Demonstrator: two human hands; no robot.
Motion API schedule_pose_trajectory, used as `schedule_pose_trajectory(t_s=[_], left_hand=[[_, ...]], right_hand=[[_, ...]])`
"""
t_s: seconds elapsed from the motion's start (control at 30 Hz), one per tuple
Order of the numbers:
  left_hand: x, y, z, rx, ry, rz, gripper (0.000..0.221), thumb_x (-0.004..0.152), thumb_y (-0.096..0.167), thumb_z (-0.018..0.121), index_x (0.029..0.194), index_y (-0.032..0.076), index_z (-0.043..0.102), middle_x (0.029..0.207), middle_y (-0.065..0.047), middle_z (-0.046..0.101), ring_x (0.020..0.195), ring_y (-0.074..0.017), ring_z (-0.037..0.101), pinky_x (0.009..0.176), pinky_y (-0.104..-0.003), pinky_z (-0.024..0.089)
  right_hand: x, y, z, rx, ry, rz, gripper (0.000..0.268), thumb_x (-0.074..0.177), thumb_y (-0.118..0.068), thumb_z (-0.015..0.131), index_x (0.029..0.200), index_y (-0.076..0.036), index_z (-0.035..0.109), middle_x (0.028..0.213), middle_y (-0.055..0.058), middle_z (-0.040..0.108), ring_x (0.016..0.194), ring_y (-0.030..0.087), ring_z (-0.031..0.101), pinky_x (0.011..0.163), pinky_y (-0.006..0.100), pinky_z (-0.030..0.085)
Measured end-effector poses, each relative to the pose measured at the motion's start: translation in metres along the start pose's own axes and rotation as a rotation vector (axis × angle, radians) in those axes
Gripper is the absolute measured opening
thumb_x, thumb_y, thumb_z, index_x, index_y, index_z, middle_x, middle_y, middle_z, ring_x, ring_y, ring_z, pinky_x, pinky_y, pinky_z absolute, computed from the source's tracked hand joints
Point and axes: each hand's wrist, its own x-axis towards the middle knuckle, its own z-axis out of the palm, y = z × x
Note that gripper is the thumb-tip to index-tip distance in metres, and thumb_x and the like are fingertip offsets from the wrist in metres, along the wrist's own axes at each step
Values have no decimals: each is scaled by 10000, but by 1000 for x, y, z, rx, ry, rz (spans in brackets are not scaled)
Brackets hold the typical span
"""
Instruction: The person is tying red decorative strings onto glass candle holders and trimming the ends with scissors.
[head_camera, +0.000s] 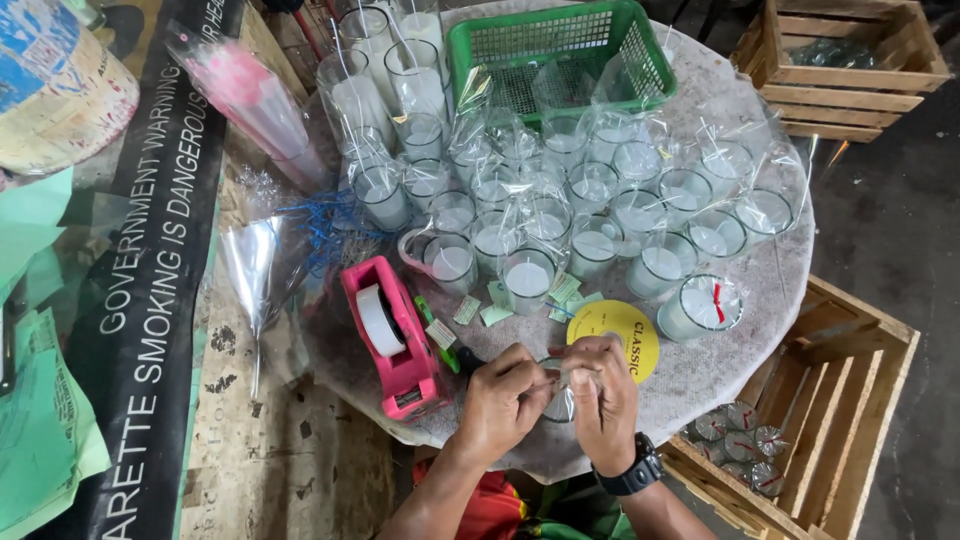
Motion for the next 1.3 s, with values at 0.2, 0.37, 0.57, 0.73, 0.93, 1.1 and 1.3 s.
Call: schedule_pose_trajectory(t_s=[0.2,0.37,0.57,0.73,0.93,1.1,1.3], left_hand=[[-8,-11,3,-127,89,-26,112,801,-2,555,737,28,468,689,-50,417,541,-121,405,461,-236,363],[-1,-4,2,-174,59,2,152,841,83,536,715,32,467,698,-55,441,545,-123,432,467,-241,374],[-2,-6,7,-143,79,11,63,829,80,559,803,23,550,703,-54,447,555,-127,455,473,-233,396],[-1,-5,5,-162,74,-4,79,799,22,581,757,-6,520,712,-71,451,566,-138,485,482,-242,455],[2,-3,-1,-145,-49,-26,119,843,129,519,792,25,493,730,-62,427,555,-156,437,493,-279,386],[-1,1,-13,-37,-174,-93,166,816,146,543,924,37,478,755,-61,487,598,-153,502,499,-267,438],[1,7,-2,235,-134,-210,56,784,130,543,769,92,505,732,-26,477,488,-177,523,412,-305,436]], right_hand=[[-7,8,-28,192,-215,179,402,881,-377,313,1166,-117,423,1037,96,518,925,170,515,784,319,416],[-15,29,-37,10,-299,290,249,846,-175,407,991,-61,574,856,51,532,725,124,507,593,220,488],[-8,19,-31,-151,-317,93,250,813,-75,462,1037,-61,572,751,27,476,563,87,420,449,181,399],[12,-13,-50,-180,-578,54,408,851,-240,417,1212,-54,458,809,74,429,633,187,464,596,295,405],[8,-9,-40,-204,-442,-28,312,801,-98,529,1111,-68,528,716,42,441,578,160,441,476,279,375],[-1,2,-38,-128,-330,93,209,781,-93,551,976,-90,626,737,22,512,586,114,493,473,222,431],[-3,-2,-40,-207,-360,93,81,773,-74,558,704,-31,551,660,31,474,565,115,435,446,229,391]])
